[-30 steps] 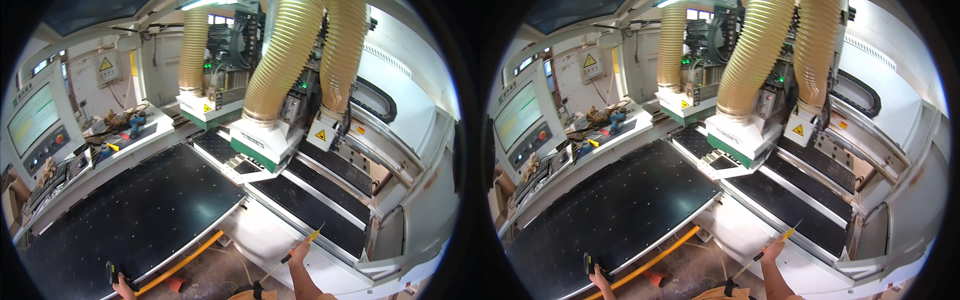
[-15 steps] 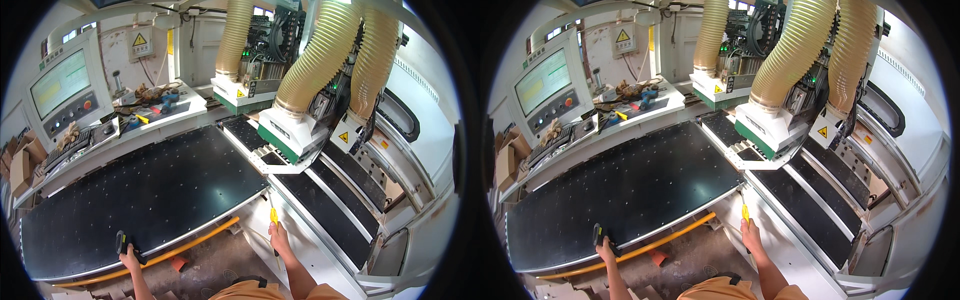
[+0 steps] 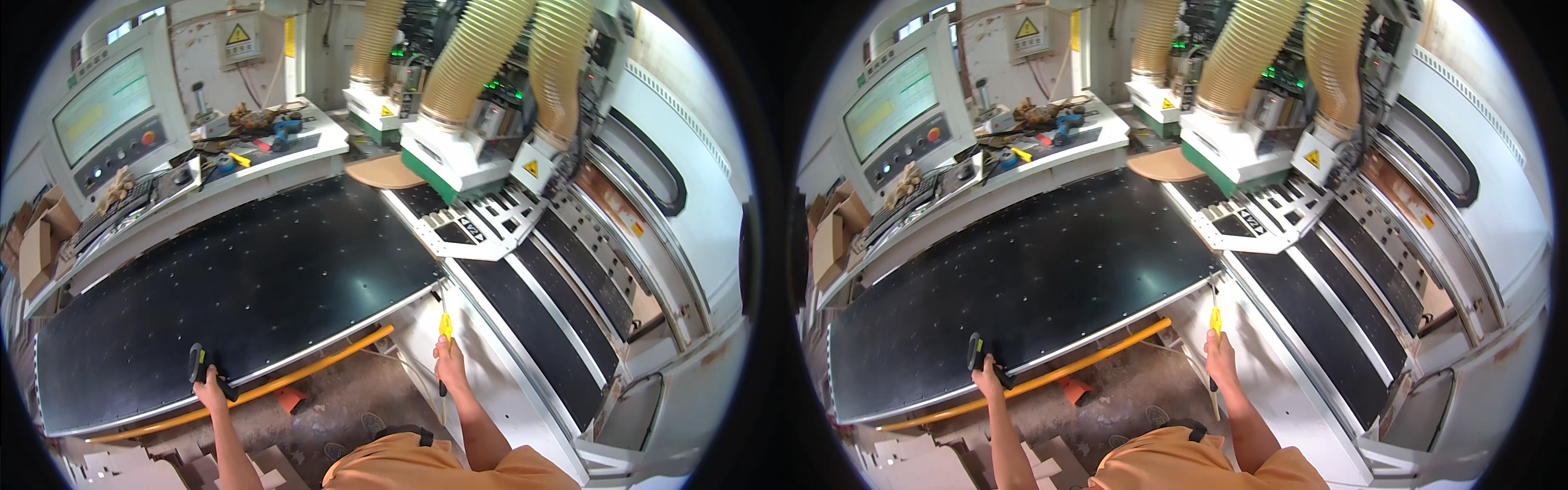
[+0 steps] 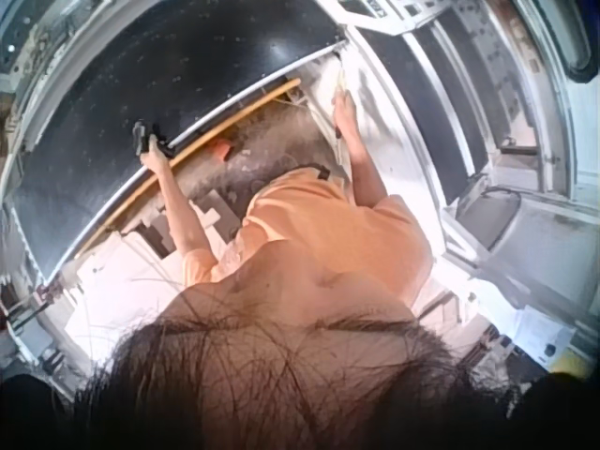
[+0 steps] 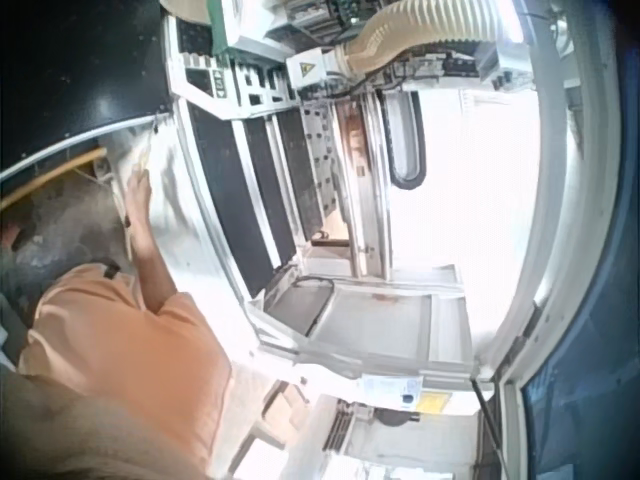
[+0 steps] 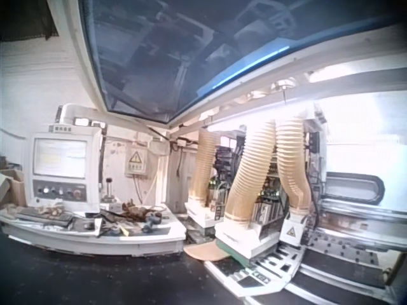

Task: The person repeatedly picks up flat wooden panels, scans their barcodes with a handheld scanner, places them on a CNC machine table, and then removes them to stack on the floor. This cycle is performed multiple times with different panels.

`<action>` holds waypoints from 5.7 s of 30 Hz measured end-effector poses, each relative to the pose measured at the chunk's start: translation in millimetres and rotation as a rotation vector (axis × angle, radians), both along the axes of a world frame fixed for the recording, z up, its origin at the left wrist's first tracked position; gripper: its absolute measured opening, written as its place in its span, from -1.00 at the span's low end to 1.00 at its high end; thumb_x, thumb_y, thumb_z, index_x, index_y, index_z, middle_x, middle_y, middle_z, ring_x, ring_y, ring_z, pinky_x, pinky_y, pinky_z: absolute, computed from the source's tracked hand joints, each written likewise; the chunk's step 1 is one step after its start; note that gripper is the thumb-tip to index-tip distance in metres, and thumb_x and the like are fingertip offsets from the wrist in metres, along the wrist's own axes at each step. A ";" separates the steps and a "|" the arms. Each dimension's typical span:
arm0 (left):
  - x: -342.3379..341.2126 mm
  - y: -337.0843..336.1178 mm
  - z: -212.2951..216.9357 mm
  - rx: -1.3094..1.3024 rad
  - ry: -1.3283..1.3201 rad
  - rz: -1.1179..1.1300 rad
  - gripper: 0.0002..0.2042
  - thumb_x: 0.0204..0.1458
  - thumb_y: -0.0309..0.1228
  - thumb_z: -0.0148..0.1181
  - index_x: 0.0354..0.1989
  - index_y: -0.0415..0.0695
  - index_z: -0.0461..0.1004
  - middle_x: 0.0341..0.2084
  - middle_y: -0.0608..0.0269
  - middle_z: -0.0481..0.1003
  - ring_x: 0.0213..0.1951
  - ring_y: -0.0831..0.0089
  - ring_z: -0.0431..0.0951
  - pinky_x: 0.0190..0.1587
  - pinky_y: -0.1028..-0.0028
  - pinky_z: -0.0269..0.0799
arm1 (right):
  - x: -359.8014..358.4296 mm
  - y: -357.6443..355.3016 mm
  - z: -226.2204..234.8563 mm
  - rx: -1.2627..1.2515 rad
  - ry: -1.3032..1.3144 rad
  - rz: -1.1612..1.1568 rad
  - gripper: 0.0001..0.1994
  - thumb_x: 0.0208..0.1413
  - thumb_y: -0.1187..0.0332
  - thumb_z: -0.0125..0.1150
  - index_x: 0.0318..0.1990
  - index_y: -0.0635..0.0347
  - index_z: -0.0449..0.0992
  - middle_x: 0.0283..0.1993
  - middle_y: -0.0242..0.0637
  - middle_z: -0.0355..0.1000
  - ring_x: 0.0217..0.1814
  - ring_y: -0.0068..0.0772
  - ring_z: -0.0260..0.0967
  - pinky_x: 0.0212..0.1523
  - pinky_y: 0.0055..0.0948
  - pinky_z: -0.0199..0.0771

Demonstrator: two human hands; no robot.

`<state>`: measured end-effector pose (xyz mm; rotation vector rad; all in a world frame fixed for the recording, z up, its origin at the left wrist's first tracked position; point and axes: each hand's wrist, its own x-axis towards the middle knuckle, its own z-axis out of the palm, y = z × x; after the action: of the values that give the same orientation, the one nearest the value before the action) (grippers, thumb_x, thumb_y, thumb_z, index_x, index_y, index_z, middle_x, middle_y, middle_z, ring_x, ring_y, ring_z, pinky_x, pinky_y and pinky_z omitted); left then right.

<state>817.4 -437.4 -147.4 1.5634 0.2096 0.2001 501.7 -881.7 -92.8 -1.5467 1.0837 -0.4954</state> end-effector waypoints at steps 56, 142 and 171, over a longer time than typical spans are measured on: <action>-12.2 -2.4 -16.0 0.056 -0.006 0.036 -0.76 0.10 -0.33 0.31 -0.32 -0.28 0.48 -0.56 0.30 0.45 -0.57 0.51 0.47 -0.46 0.48 0.36 | -15.4 -42.4 5.5 -0.009 -0.302 -0.322 -0.56 0.42 -0.06 -0.19 -0.16 0.21 0.27 -0.34 -0.27 0.32 -0.81 -0.55 0.15 -0.84 -0.50 0.16; -16.3 -3.9 -16.4 0.070 -0.026 0.053 -0.74 0.11 -0.29 0.30 -0.32 -0.30 0.51 -0.57 0.28 0.46 -0.57 0.50 0.46 -0.48 0.49 0.36 | 8.1 -24.3 29.0 -0.164 0.067 -0.065 -0.49 0.37 -0.10 -0.10 -0.19 0.30 0.31 -0.46 0.07 0.43 -0.37 0.10 0.46 -0.26 -0.06 0.40; -20.7 -9.4 -8.6 0.034 -0.027 0.058 -0.75 0.10 -0.32 0.29 -0.34 -0.30 0.49 -0.58 0.27 0.45 -0.58 0.49 0.45 -0.48 0.47 0.35 | 8.7 -24.6 29.0 -0.159 0.098 -0.049 -0.48 0.37 -0.11 -0.11 -0.17 0.30 0.32 -0.45 0.10 0.44 -0.34 0.16 0.49 -0.26 -0.04 0.40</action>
<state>796.6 -446.8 -156.1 1.5888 0.2315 0.2720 510.4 -906.3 -63.8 -1.7014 1.1836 -0.5550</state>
